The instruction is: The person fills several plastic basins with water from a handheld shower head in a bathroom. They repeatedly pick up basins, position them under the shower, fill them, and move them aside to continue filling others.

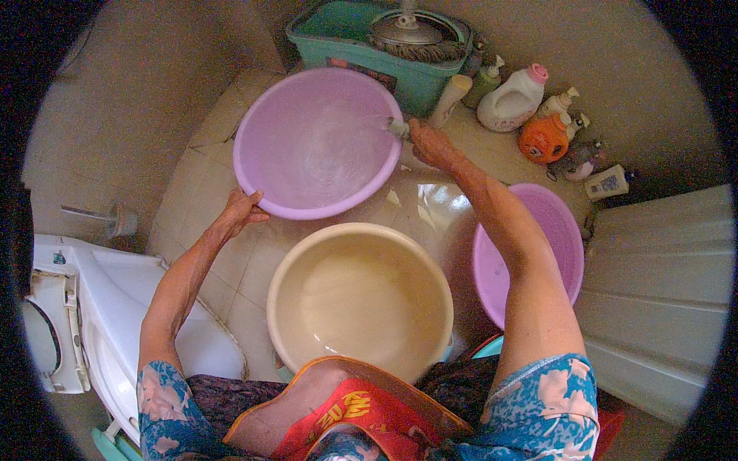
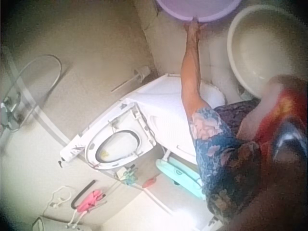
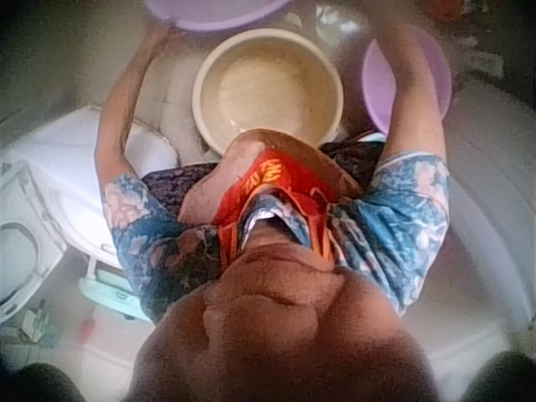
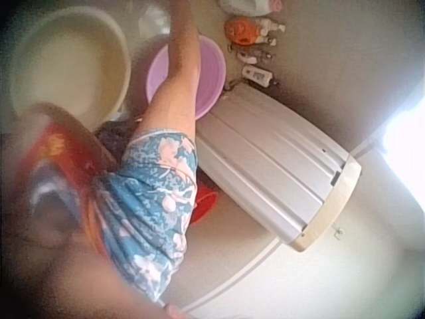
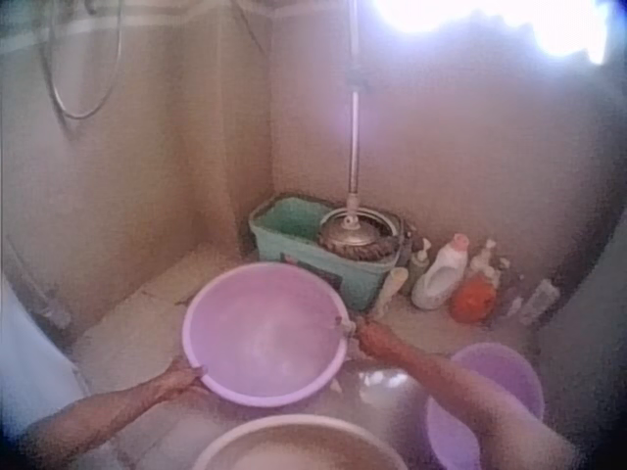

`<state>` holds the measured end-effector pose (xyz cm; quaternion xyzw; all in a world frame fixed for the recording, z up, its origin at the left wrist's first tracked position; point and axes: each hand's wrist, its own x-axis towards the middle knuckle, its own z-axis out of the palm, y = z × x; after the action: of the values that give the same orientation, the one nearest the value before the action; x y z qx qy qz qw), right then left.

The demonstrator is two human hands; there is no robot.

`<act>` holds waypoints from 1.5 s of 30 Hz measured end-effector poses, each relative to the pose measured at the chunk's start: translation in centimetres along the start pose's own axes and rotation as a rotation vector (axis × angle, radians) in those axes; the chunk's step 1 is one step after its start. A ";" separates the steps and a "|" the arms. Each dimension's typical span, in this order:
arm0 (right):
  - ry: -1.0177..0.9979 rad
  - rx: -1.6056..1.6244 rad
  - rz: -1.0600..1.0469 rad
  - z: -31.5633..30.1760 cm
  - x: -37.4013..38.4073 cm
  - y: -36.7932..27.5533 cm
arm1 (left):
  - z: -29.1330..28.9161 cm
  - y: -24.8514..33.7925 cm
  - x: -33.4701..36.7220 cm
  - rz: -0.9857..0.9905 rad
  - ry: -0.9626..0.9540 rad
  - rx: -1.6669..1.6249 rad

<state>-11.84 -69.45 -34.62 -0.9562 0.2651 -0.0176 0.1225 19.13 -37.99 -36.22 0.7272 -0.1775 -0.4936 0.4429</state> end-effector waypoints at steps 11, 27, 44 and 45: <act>-0.016 -0.039 0.034 -0.3 0.0 -0.4 | 0.3 0.7 -0.7 -0.003 -0.018 0.013; -0.058 0.015 0.098 -1.2 -0.1 -1.3 | 0.2 0.4 -0.6 0.023 -0.004 0.046; -0.045 0.006 0.148 -0.6 0.0 -1.1 | 0.5 0.6 -0.7 0.000 0.031 0.025; -0.036 0.017 0.139 -0.5 0.0 -1.0 | 0.5 0.6 -0.7 0.002 0.026 0.018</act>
<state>-11.39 -68.77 -33.91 -0.9346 0.3285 0.0061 0.1362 18.51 -38.04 -35.42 0.7374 -0.1767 -0.4819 0.4390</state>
